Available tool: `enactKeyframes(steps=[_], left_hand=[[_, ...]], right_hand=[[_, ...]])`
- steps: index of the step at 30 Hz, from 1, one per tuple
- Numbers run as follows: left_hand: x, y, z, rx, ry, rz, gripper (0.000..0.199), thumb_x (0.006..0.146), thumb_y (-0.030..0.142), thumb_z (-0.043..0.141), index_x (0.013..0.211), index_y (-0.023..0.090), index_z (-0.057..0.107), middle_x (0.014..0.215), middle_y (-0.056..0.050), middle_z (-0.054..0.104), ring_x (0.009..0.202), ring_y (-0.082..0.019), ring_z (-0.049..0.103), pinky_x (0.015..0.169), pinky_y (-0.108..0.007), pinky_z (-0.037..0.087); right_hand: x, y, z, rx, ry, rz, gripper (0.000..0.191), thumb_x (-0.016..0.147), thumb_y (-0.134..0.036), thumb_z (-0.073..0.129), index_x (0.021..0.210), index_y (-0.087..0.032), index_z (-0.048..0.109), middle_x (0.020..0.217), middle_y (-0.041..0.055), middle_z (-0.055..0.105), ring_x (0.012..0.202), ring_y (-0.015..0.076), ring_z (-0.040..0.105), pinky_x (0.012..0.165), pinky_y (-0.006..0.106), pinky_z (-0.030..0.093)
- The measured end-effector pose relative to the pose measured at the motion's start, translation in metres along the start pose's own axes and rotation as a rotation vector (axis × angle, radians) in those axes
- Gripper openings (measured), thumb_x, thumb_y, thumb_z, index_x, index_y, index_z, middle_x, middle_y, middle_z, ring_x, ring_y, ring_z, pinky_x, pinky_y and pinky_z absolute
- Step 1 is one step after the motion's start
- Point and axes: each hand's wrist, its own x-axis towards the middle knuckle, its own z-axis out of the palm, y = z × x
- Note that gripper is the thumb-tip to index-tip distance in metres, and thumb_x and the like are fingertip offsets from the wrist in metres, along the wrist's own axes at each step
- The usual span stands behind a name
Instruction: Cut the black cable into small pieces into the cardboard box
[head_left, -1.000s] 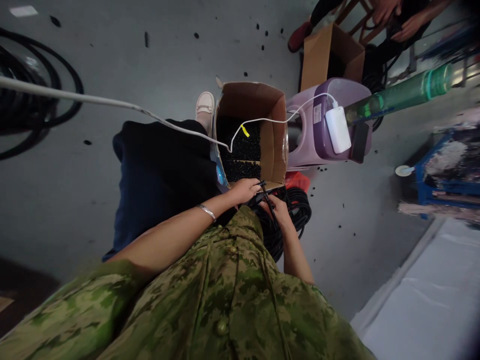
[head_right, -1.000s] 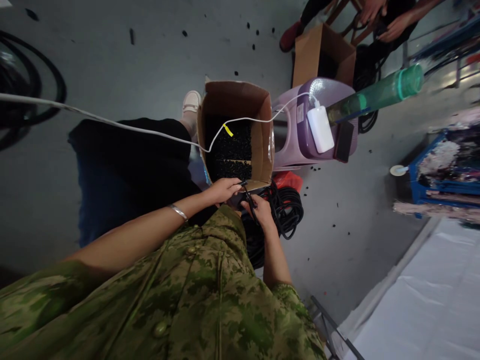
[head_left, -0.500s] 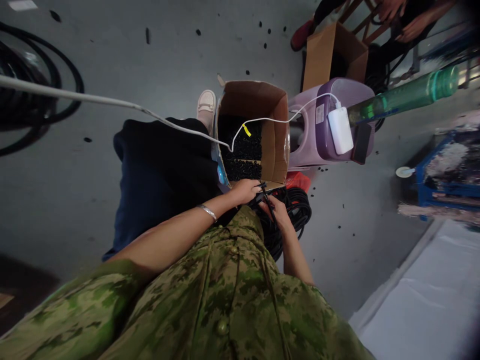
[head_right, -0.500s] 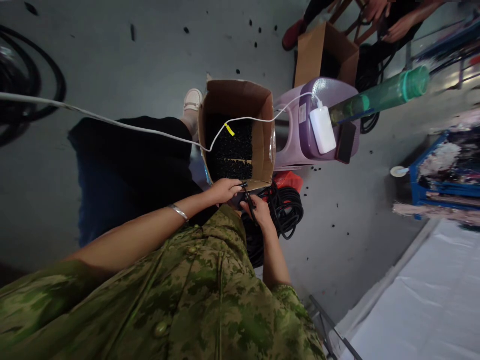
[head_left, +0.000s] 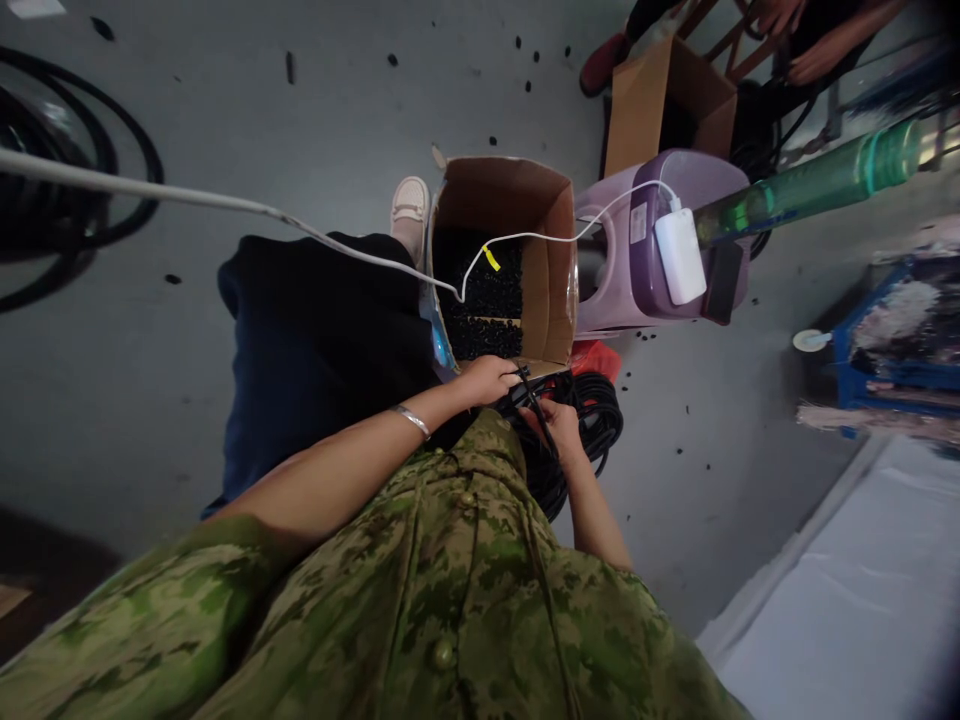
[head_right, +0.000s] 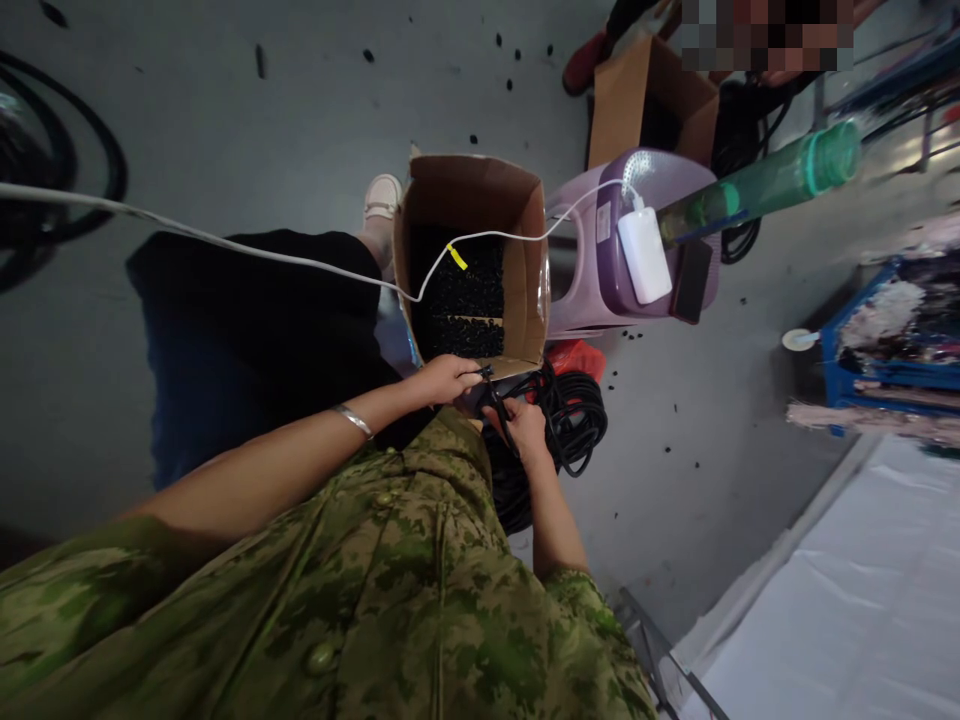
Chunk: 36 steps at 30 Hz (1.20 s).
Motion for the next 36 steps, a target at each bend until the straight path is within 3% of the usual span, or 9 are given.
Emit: enactKeyframes(steps=[5, 11, 17, 24, 28, 36], left_hand=[[0.000, 0.000, 0.002, -0.049, 0.000, -0.019, 0.024, 0.085, 0.028, 0.047, 0.068, 0.017, 0.061, 0.060, 0.000, 0.059, 0.060, -0.014, 0.052, 0.055, -0.023, 0.037], [0.002, -0.003, 0.005, -0.249, 0.133, -0.117, 0.019, 0.085, 0.029, 0.050, 0.076, 0.017, 0.061, 0.068, -0.002, 0.064, 0.066, -0.015, 0.057, 0.060, -0.023, 0.042], [0.007, -0.009, 0.010, -0.415, 0.192, -0.181, 0.016, 0.085, 0.029, 0.053, 0.077, 0.017, 0.059, 0.069, -0.001, 0.064, 0.065, -0.014, 0.058, 0.064, -0.024, 0.046], [0.002, -0.005, 0.006, -0.338, 0.244, -0.136, 0.016, 0.084, 0.028, 0.052, 0.076, 0.017, 0.060, 0.066, 0.000, 0.062, 0.064, -0.014, 0.055, 0.058, -0.023, 0.041], [0.001, -0.004, 0.005, -0.303, 0.232, -0.125, 0.018, 0.085, 0.027, 0.052, 0.073, 0.016, 0.060, 0.064, 0.000, 0.062, 0.062, -0.013, 0.053, 0.056, -0.023, 0.040], [-0.002, 0.001, 0.001, -0.208, 0.233, -0.109, 0.017, 0.086, 0.025, 0.054, 0.076, 0.017, 0.066, 0.070, -0.001, 0.065, 0.064, -0.014, 0.056, 0.063, -0.024, 0.045]], right_hand=[[-0.002, -0.001, 0.012, 0.019, 0.033, 0.028, 0.056, 0.078, -0.070, 0.051, 0.053, -0.020, 0.047, 0.052, -0.0028, 0.039, 0.053, 0.0100, 0.033, 0.051, 0.023, 0.022], [0.004, -0.010, 0.031, 0.198, 0.084, 0.091, 0.059, 0.075, -0.075, 0.050, 0.053, -0.020, 0.041, 0.052, -0.0042, 0.033, 0.054, 0.0099, 0.030, 0.050, 0.023, 0.023], [0.006, -0.013, 0.030, 0.269, 0.086, 0.113, 0.057, 0.073, -0.073, 0.055, 0.054, -0.021, 0.044, 0.052, -0.0045, 0.035, 0.053, 0.0100, 0.032, 0.050, 0.023, 0.025], [0.006, -0.015, 0.019, 0.304, -0.017, 0.097, 0.051, 0.078, -0.067, 0.055, 0.057, -0.021, 0.048, 0.052, -0.0034, 0.045, 0.054, 0.0114, 0.040, 0.052, 0.023, 0.031], [0.009, -0.018, 0.014, 0.401, -0.116, 0.017, 0.047, 0.082, -0.064, 0.052, 0.063, -0.020, 0.053, 0.060, -0.0008, 0.054, 0.061, 0.0138, 0.049, 0.059, 0.025, 0.038], [0.017, -0.014, 0.013, 0.404, -0.137, -0.029, 0.042, 0.083, -0.062, 0.051, 0.075, -0.020, 0.058, 0.071, 0.0003, 0.058, 0.069, 0.0166, 0.054, 0.066, 0.028, 0.044]])
